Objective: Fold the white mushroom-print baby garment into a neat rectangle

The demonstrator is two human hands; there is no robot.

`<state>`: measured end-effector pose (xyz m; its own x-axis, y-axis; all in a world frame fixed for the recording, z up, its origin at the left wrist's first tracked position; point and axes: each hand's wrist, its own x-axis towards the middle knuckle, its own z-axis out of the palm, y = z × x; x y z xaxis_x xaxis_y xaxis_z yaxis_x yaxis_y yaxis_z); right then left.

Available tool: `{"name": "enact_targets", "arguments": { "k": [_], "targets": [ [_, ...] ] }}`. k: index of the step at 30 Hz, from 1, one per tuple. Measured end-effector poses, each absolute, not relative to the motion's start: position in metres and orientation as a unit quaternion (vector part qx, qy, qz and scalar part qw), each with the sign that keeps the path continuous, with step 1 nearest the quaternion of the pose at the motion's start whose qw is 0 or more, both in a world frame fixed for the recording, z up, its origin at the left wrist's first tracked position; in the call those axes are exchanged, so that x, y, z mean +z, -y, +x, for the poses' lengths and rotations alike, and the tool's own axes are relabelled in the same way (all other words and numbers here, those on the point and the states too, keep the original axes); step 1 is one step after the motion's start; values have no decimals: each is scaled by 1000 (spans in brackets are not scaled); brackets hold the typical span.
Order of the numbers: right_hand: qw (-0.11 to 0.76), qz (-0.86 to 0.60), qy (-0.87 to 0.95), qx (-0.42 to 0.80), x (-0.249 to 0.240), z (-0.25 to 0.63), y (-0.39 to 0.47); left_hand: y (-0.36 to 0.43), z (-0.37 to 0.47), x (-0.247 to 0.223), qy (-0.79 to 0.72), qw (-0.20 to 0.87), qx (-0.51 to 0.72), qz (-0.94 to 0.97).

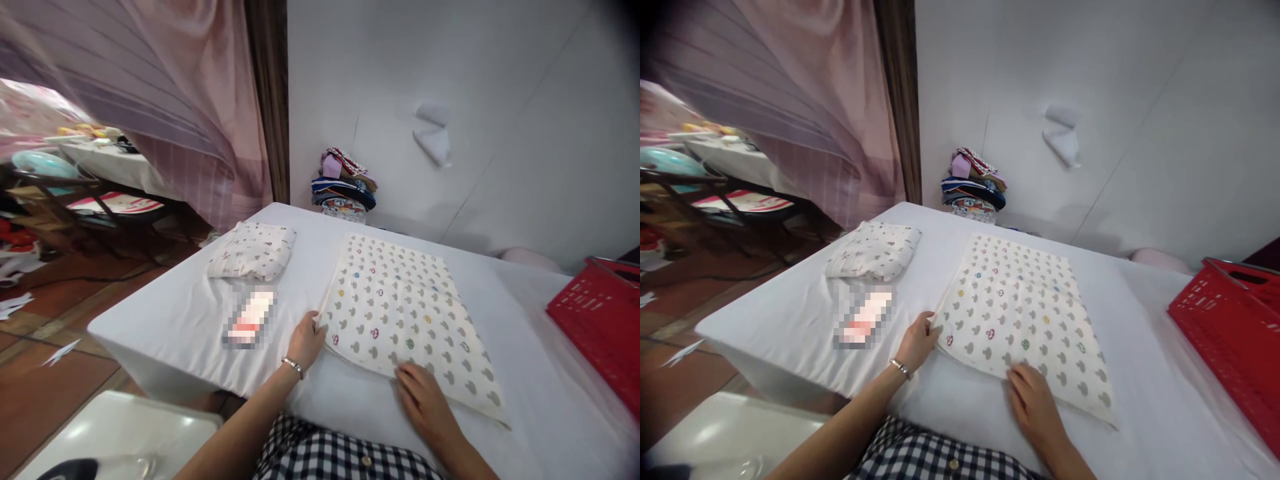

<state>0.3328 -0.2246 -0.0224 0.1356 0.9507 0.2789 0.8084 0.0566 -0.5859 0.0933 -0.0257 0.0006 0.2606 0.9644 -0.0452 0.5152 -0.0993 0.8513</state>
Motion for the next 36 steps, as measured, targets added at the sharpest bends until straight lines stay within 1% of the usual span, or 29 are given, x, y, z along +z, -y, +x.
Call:
{"name": "enact_targets", "arguments": {
  "k": [5,8,11,13,16,19,21,23,26,29,33,36],
  "targets": [
    [374,-796,461,116,-21,402,294,22,91,0,-543,397,259,693],
    [392,-833,380,93,-16,434,325,18,90,2,-543,386,238,707],
    [394,-866,297,79,-13,459,340,16,90,4,-550,381,214,712],
    [398,-882,220,119,-10,468,338,15,91,6,-555,379,203,712],
    [439,-861,127,225,-4,472,324,14,92,9,-568,364,189,713],
    [481,-822,93,291,4,466,310,14,93,11,-584,334,186,717],
    [484,-807,77,328,10,462,305,13,93,11,-589,334,192,710],
    [475,-789,59,385,14,459,304,13,94,12,-591,369,205,687],
    [474,-750,43,459,18,457,305,13,96,13,-598,449,230,623],
    [505,-719,20,477,19,456,307,12,98,16,-610,500,245,564],
    [580,-651,13,489,17,451,306,11,98,15,-598,553,254,521],
    [611,-630,9,479,11,444,303,8,96,8,-595,568,257,506]
  ]
}}
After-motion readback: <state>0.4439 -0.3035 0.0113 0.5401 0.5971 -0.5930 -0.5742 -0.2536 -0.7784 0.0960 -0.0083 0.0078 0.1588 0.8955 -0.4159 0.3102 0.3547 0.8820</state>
